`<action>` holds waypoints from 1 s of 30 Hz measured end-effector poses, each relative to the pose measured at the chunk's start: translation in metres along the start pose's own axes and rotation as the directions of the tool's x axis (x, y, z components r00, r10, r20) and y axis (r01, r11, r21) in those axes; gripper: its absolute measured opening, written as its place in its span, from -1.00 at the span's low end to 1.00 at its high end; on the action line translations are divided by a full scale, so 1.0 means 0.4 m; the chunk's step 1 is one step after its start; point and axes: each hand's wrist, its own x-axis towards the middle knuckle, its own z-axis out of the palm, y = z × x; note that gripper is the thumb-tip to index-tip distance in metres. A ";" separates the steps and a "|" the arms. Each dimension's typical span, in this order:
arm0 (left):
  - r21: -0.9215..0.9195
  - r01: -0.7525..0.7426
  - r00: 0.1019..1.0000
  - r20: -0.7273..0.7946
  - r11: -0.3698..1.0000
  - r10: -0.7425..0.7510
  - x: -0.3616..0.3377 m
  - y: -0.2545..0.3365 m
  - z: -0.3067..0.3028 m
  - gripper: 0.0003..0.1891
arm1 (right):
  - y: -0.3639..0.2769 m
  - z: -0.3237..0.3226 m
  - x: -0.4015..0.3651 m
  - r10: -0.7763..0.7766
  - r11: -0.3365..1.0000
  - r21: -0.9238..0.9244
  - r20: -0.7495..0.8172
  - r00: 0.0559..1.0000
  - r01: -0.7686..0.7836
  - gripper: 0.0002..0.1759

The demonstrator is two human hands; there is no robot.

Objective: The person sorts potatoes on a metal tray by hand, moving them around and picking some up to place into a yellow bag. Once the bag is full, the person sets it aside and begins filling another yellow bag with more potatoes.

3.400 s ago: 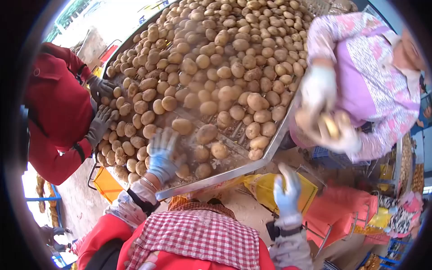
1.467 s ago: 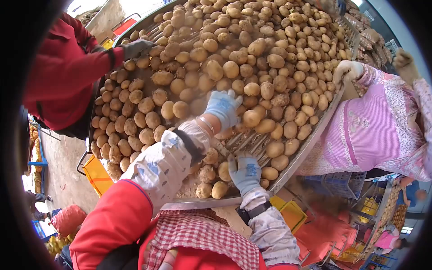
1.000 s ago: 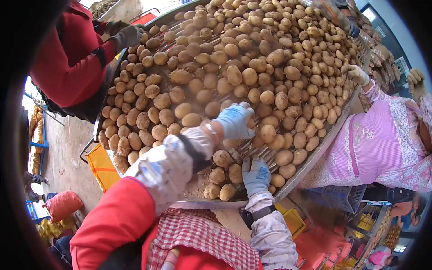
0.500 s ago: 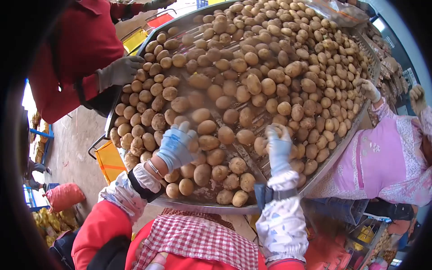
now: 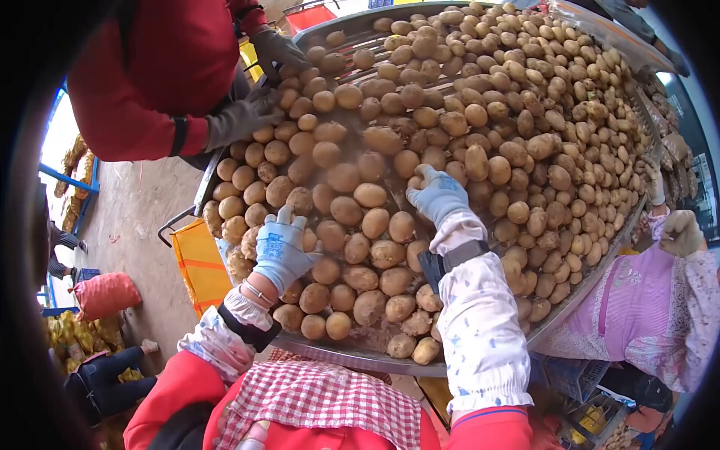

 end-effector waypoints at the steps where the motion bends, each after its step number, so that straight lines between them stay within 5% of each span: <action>1: -0.001 0.009 1.000 0.007 1.000 -0.009 0.005 -0.004 0.004 -0.52 | -0.006 0.003 0.019 -0.004 1.000 -0.003 0.011 1.000 0.004 -0.43; 4: -0.071 0.017 0.999 0.035 0.997 -0.015 0.011 -0.016 -0.004 -0.51 | -0.026 -0.006 0.021 0.059 0.974 -0.224 0.104 0.993 -0.034 -0.37; 9: -0.124 -0.051 0.993 0.096 0.991 0.063 0.012 -0.039 -0.040 -0.51 | -0.060 0.061 0.077 0.170 0.922 -0.356 0.015 0.985 -0.154 -0.53; 11: -0.161 -0.077 0.987 0.127 0.984 0.098 0.004 -0.075 -0.041 -0.53 | -0.057 0.032 0.020 0.128 0.960 -0.253 -0.001 0.992 -0.125 -0.47; 12: -0.445 -0.018 0.998 0.049 0.895 0.044 0.008 -0.116 -0.019 -0.58 | -0.035 0.017 -0.016 0.116 0.984 -0.124 -0.080 0.990 -0.125 -0.40; 13: -0.694 0.018 0.999 -0.006 0.720 -0.031 0.011 -0.145 0.003 -0.63 | -0.037 -0.014 -0.079 0.164 0.965 0.213 -0.031 0.986 -0.154 -0.42; 14: -0.781 0.044 0.988 -0.060 0.623 -0.145 0.018 -0.157 0.022 -0.75 | 0.031 0.038 -0.087 0.083 0.791 0.612 -0.136 0.987 0.018 -0.46; 15: -0.787 0.045 0.989 -0.052 0.615 -0.140 0.031 -0.155 0.013 -0.75 | 0.092 0.096 -0.099 0.056 0.452 0.867 -0.265 0.963 0.212 -0.49; 18: -0.985 0.155 0.983 0.147 0.075 -0.113 0.088 -0.100 -0.048 -0.75 | 0.032 0.061 -0.319 0.084 -0.118 0.990 -0.064 0.994 0.074 -0.44; 19: -0.987 0.149 0.986 0.143 0.068 -0.082 0.096 -0.058 -0.051 -0.75 | 0.021 0.078 -0.357 0.110 -0.113 0.989 -0.082 0.991 0.094 -0.44; 21: -0.995 0.093 0.996 0.093 -0.022 0.011 0.074 0.046 -0.050 -0.71 | -0.022 0.125 -0.423 0.017 -0.608 0.793 0.045 0.999 -0.025 -0.45; 23: -0.994 0.040 0.995 0.031 -0.100 0.095 0.027 0.142 -0.062 -0.66 | -0.058 0.166 -0.471 0.084 -0.665 0.743 0.167 0.982 -0.069 -0.49; 24: -0.942 -0.279 0.951 -0.244 0.187 0.189 -0.014 0.188 -0.076 -0.60 | -0.025 0.267 -0.479 0.170 -0.493 0.869 0.040 0.985 0.050 -0.53; 25: -0.712 -0.574 0.816 -0.460 0.404 0.350 -0.062 0.225 -0.085 -0.54 | -0.068 0.265 -0.482 0.283 -0.543 0.832 0.051 0.958 0.116 -0.51; 26: -0.533 -0.701 0.713 -0.487 0.474 0.505 -0.096 0.248 -0.079 -0.44 | -0.033 0.301 -0.510 0.052 -0.827 0.562 0.040 0.998 0.021 -0.49; 27: -0.502 -0.727 0.685 -0.471 0.469 0.556 -0.132 0.269 -0.060 -0.43 | 0.003 0.341 -0.549 -0.161 -0.963 0.229 -0.071 0.984 -0.141 -0.47; 30: -0.581 -0.733 0.636 -0.400 0.353 0.660 -0.193 0.316 -0.037 -0.38 | 0.032 0.347 -0.668 0.029 -0.814 0.579 -0.050 0.998 0.052 -0.41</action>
